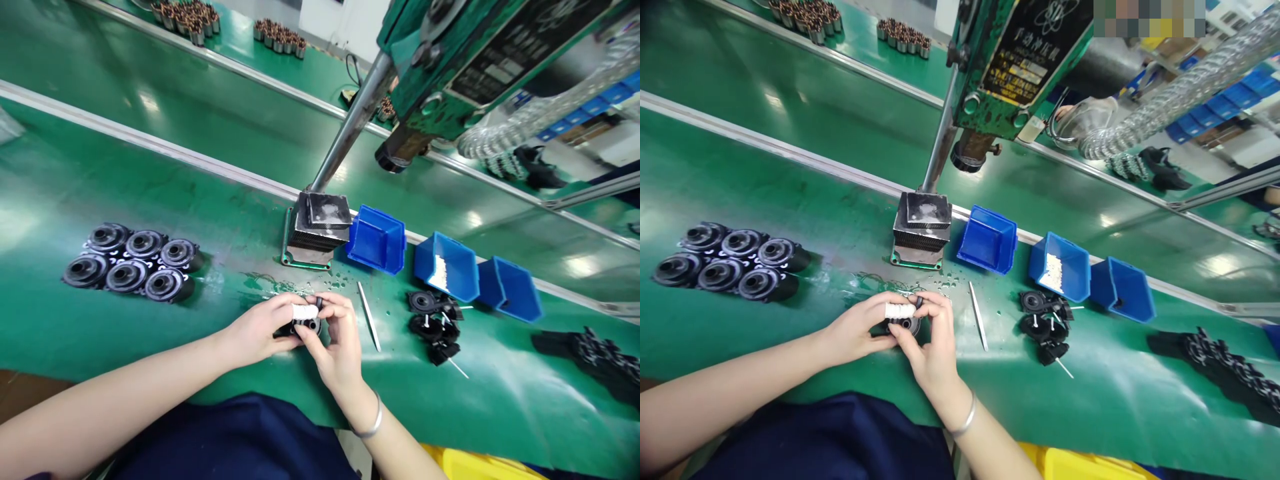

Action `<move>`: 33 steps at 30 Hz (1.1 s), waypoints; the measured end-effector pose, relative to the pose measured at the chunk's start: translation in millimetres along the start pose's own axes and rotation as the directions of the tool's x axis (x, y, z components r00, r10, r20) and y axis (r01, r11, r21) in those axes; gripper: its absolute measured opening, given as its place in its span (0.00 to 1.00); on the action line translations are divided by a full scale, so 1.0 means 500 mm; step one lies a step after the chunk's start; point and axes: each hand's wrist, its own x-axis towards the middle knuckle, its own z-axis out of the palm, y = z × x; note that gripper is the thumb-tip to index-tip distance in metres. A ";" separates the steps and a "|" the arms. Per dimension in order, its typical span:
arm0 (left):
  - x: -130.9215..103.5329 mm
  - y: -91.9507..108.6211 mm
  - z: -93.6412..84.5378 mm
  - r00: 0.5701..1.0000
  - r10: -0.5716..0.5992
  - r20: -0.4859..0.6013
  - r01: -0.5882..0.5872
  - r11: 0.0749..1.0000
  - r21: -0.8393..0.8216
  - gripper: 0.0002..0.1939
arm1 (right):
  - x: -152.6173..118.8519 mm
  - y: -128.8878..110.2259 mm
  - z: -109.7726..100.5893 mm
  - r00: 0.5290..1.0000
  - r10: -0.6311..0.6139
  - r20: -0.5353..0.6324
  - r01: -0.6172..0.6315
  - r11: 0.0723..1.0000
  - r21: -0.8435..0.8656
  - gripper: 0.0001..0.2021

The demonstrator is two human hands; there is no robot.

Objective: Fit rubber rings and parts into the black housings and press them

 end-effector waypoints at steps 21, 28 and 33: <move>0.004 0.009 -0.005 1.000 0.003 -0.019 -0.002 0.996 0.093 0.23 | -0.017 0.035 -0.056 0.995 0.081 0.059 -0.087 0.992 0.097 0.45; 0.000 0.004 0.007 0.998 0.031 -0.047 -0.026 0.995 0.094 0.22 | 0.023 0.005 -0.108 0.994 0.012 0.113 -0.015 1.000 0.026 0.40; 0.038 0.067 -0.048 0.990 0.096 -0.101 -0.082 0.987 0.142 0.23 | 0.088 -0.067 -0.195 0.994 -0.045 0.104 0.050 0.998 -0.046 0.35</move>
